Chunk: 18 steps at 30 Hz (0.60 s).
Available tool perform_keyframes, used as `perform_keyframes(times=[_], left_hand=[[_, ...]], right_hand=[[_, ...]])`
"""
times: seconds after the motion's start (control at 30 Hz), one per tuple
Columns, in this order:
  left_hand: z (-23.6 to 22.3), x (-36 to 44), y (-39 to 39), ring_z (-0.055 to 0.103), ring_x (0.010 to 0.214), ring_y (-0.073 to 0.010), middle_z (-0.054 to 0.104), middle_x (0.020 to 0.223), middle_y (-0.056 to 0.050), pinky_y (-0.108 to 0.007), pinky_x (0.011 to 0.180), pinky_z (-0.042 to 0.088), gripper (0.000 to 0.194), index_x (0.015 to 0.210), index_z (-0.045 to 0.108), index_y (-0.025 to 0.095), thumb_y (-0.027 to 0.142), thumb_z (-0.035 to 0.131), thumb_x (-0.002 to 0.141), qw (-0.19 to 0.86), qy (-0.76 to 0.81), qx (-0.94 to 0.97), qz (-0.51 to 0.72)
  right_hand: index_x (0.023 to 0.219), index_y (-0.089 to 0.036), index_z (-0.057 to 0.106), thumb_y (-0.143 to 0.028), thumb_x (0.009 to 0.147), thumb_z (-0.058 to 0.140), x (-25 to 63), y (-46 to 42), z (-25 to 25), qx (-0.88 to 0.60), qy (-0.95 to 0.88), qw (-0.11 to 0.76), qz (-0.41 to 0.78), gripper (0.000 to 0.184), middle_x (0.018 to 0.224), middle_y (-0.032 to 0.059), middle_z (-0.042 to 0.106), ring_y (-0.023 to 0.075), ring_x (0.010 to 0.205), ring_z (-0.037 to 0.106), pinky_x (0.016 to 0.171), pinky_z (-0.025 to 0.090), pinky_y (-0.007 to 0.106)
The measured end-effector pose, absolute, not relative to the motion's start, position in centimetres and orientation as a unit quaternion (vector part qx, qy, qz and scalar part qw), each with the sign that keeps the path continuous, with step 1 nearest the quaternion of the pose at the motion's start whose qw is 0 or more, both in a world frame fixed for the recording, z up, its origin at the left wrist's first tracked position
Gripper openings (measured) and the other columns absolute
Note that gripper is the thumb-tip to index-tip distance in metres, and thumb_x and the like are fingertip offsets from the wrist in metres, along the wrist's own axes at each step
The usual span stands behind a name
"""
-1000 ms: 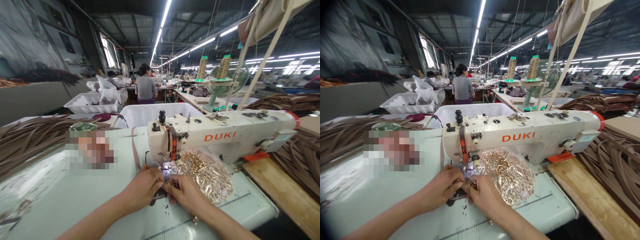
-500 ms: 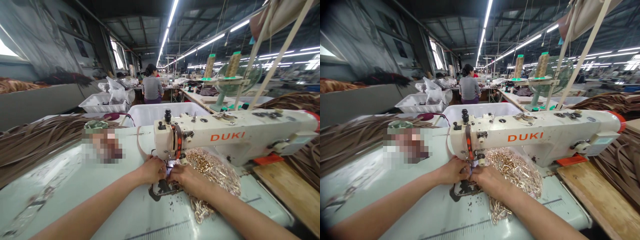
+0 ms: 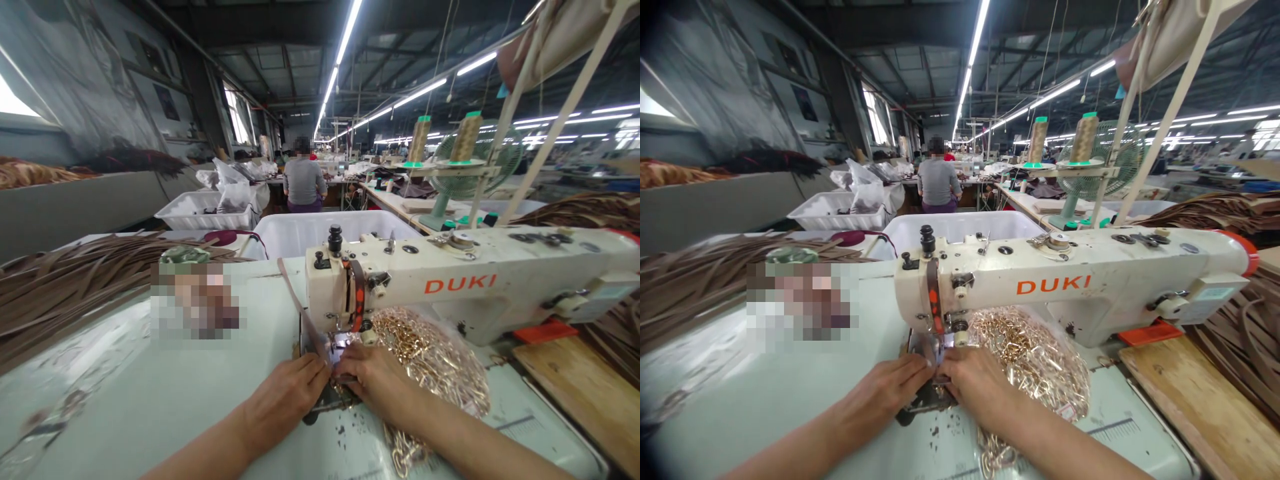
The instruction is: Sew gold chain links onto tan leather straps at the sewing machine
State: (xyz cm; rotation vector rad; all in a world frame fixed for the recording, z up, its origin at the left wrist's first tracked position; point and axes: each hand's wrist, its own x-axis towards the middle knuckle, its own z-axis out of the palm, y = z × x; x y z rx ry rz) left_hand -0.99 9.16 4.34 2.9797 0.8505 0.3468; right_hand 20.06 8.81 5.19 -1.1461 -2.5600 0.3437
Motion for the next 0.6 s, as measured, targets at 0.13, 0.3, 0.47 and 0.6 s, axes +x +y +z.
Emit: perform_keyframes(times=[0.13,0.3,0.47,0.6], left_hand=[[4.7,-1.0,11.6,0.061,0.097,-0.0232,0.064,0.103,-0.011,-0.035,0.086,0.054,0.021,0.109,0.056,0.013,0.006,0.045,0.093,0.012,0.244,0.961,0.133],[5.1,-1.0,13.1,0.061,0.103,-0.0232,0.065,0.105,-0.01,-0.035,0.091,0.052,0.019,0.109,0.057,0.015,0.009,0.047,0.094,0.022,0.227,0.965,0.128],[4.0,-1.3,12.9,0.059,0.106,-0.0239,0.062,0.112,-0.011,-0.035,0.092,0.051,0.023,0.114,0.054,0.015,0.009,0.043,0.095,0.026,0.243,0.957,0.156],[3.5,-1.4,13.2,0.061,0.101,-0.0246,0.064,0.11,-0.012,-0.036,0.088,0.054,0.02,0.11,0.054,0.014,0.01,0.041,0.096,-0.001,0.23,0.96,0.159]], right_hand=[[0.1,-0.024,0.066,-0.01,0.084,0.055,19.3,9.1,4.7,-0.466,-0.871,0.138,0.074,0.024,0.103,0.0037,0.068,0.02,0.089,0.064,0.076,0.046,0.027],[0.109,-0.025,0.063,-0.008,0.083,0.052,18.9,9.5,4.5,-0.508,-0.851,0.13,0.011,0.033,0.102,0.0058,0.069,0.0211,0.082,0.065,0.067,0.046,0.026],[0.1,-0.023,0.065,-0.005,0.08,0.052,19.1,9.1,4.1,-0.501,-0.856,0.124,-0.028,0.029,0.095,0.0072,0.069,0.0238,0.082,0.064,0.064,0.046,0.028],[0.101,-0.022,0.065,-0.006,0.08,0.053,19.1,9.2,4.0,-0.5,-0.859,0.105,-0.035,0.029,0.096,0.0086,0.069,0.024,0.077,0.064,0.062,0.046,0.03]])
